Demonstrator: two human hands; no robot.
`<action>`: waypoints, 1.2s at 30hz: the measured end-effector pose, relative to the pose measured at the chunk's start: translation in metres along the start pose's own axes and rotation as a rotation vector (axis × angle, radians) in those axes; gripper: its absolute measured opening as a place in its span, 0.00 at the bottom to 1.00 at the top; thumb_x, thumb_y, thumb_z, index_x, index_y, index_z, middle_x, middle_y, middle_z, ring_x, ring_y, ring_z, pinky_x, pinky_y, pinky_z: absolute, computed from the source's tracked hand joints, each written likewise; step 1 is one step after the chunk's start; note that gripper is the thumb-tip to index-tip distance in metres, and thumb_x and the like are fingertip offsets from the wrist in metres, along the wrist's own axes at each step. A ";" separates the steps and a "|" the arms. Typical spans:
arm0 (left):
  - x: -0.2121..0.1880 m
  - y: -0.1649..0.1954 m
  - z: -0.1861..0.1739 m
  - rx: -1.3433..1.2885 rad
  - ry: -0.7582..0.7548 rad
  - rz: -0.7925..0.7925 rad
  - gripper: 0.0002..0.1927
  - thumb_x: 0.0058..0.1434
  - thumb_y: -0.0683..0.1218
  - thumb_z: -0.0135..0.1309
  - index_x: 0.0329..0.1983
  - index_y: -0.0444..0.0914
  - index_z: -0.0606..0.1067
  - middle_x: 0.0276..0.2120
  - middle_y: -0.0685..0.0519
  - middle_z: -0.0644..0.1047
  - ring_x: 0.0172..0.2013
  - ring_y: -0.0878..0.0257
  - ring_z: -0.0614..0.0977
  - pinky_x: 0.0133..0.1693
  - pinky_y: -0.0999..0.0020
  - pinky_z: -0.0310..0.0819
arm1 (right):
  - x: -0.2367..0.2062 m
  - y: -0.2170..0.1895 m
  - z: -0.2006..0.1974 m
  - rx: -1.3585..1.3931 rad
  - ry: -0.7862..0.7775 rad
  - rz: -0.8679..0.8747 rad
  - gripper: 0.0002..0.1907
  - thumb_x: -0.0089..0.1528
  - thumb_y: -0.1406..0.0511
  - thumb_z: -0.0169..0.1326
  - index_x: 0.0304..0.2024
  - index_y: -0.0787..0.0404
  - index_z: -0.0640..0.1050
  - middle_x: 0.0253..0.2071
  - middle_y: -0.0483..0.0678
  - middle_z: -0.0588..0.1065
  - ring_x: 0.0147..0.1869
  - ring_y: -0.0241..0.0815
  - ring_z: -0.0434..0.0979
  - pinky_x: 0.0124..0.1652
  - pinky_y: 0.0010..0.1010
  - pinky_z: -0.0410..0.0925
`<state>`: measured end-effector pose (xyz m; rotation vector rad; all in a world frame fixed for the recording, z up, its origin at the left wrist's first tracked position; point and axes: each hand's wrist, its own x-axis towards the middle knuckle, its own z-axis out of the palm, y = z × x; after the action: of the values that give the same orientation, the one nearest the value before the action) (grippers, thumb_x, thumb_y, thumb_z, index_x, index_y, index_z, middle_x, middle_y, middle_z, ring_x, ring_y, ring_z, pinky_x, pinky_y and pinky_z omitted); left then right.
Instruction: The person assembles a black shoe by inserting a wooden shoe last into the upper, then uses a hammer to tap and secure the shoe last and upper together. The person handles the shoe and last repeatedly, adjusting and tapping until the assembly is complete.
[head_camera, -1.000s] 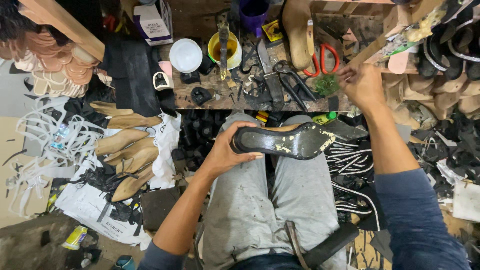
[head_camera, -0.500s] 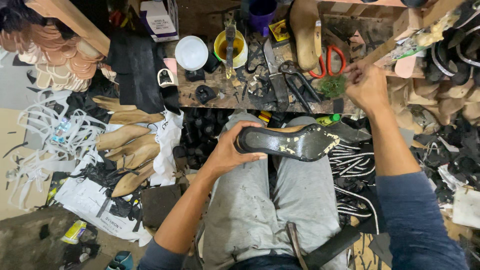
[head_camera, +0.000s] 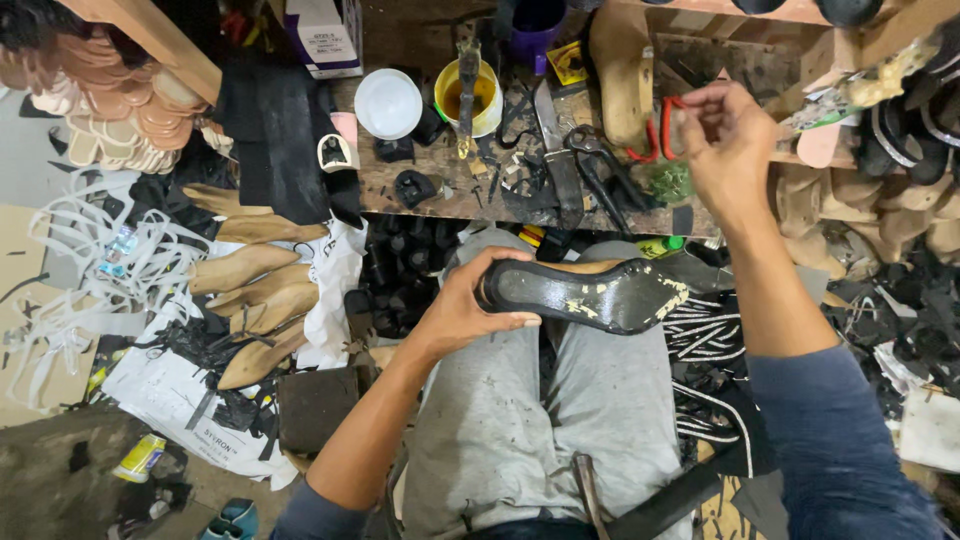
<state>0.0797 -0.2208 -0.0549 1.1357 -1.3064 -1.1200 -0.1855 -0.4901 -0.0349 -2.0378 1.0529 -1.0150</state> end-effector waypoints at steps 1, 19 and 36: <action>0.000 0.000 -0.001 -0.006 0.002 -0.017 0.36 0.47 0.43 0.75 0.59 0.37 0.73 0.55 0.51 0.78 0.56 0.65 0.78 0.61 0.68 0.70 | 0.007 -0.010 0.013 -0.009 -0.033 -0.056 0.09 0.68 0.76 0.59 0.51 0.69 0.77 0.43 0.48 0.77 0.44 0.34 0.77 0.40 0.26 0.71; 0.012 -0.022 -0.036 -0.027 -0.001 -0.005 0.36 0.48 0.47 0.74 0.60 0.38 0.73 0.54 0.53 0.79 0.56 0.64 0.80 0.60 0.67 0.72 | 0.124 0.012 0.187 -0.913 -0.548 0.121 0.30 0.54 0.65 0.61 0.58 0.69 0.71 0.54 0.65 0.74 0.59 0.63 0.75 0.53 0.50 0.69; -0.015 0.006 -0.010 0.002 -0.012 -0.017 0.36 0.48 0.46 0.75 0.61 0.39 0.73 0.53 0.53 0.78 0.55 0.65 0.79 0.59 0.68 0.72 | 0.026 -0.092 0.089 0.412 -0.411 0.177 0.13 0.67 0.75 0.56 0.54 0.68 0.78 0.37 0.40 0.75 0.36 0.27 0.72 0.37 0.19 0.68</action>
<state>0.0897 -0.2058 -0.0505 1.1448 -1.3094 -1.1396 -0.0655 -0.4523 0.0008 -1.6834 0.7209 -0.6219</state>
